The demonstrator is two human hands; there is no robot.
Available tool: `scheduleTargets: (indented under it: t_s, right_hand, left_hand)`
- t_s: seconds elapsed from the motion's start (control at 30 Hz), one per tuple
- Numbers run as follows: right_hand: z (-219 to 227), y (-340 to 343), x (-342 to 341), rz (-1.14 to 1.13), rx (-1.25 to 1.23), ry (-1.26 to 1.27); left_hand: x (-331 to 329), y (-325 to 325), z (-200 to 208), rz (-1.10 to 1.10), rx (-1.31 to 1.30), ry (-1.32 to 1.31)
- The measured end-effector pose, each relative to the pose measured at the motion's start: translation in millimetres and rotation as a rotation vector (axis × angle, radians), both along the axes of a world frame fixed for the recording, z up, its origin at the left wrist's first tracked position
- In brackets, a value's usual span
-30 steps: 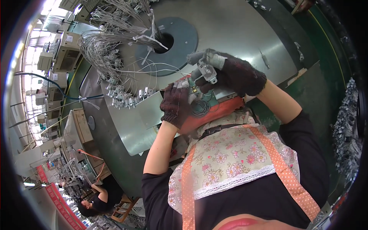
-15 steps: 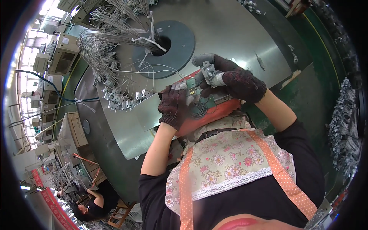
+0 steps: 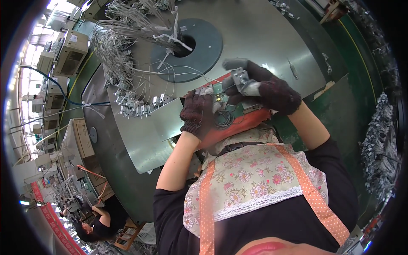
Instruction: Assembling small mechanical components with attached wires using a workstation press.
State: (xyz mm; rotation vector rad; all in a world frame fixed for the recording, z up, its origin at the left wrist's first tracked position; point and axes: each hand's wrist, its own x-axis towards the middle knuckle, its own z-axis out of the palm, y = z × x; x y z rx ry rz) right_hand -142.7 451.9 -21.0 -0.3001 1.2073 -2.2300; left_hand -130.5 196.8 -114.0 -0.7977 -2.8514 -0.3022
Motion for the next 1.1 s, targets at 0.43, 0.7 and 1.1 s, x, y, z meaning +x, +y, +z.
scheduleTargets:
  t_s: [0.43, 0.7, 1.1]
  right_hand:
    - [-27.7, 14.3, 8.4, -0.044, -0.356, -0.203]
    - [-20.2, -33.2, -18.3, 0.072, 0.620, 0.734]
    - [-56.4, -81.8, -32.9, 0.229, 1.327, 1.445]
  left_hand:
    - [-0.8, -1.8, 14.7, 0.142, 0.296, -0.207]
    - [-102.6, -50.1, 28.9, 0.230, -0.013, -0.574]
    - [-54.2, -85.1, 17.5, 0.356, 0.198, -0.120]
